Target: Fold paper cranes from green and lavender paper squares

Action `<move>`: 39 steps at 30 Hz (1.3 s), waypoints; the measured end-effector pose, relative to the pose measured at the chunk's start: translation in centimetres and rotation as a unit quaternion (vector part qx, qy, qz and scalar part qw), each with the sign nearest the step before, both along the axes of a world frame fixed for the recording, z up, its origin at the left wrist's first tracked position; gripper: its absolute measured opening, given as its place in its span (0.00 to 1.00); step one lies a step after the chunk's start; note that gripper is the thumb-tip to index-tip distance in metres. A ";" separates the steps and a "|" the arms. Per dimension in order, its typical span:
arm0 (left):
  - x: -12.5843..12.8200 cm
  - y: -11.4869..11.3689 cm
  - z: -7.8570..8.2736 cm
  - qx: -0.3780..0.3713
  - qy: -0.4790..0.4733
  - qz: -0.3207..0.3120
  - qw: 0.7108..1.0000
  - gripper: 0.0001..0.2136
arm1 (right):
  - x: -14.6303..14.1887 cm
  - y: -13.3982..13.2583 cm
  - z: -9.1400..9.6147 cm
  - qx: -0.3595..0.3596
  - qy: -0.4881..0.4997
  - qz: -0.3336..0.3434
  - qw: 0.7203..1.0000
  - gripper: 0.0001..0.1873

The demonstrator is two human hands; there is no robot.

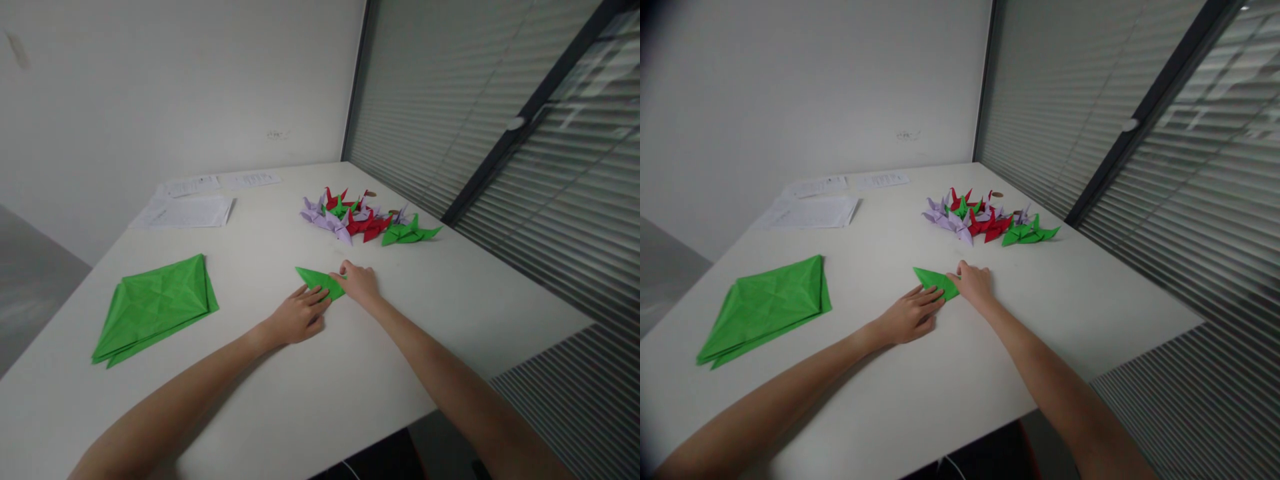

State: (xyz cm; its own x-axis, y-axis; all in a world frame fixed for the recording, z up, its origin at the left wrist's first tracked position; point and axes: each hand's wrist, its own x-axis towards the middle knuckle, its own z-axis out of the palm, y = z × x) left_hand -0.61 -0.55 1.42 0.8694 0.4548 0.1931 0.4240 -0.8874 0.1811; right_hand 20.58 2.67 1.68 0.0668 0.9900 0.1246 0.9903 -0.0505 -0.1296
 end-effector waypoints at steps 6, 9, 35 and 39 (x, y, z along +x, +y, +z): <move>0.0 0.0 0.0 0.000 0.005 0.001 1.000 0.22 | -0.1 0.0 0.1 -0.006 0.002 -0.002 1.000 0.25; 0.0 -0.1 0.0 0.007 -0.001 0.002 1.000 0.21 | 0.0 0.0 0.0 -0.003 0.005 0.000 1.000 0.25; -0.9 1.2 -0.1 -0.035 -0.011 -0.025 0.999 0.21 | -0.1 0.0 0.1 -0.013 -0.017 -0.001 1.000 0.24; -0.9 1.1 -0.2 -0.044 -0.022 -0.017 0.999 0.23 | -0.1 0.0 0.0 -0.015 -0.016 0.000 1.000 0.22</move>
State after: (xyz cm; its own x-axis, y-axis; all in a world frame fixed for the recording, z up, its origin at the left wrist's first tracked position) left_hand -1.54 0.51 1.19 0.8762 0.4424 0.1911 0.3841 -0.8807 0.2772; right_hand 20.48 2.67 1.69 0.0634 0.9933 0.0964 0.9939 -0.0541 -0.0961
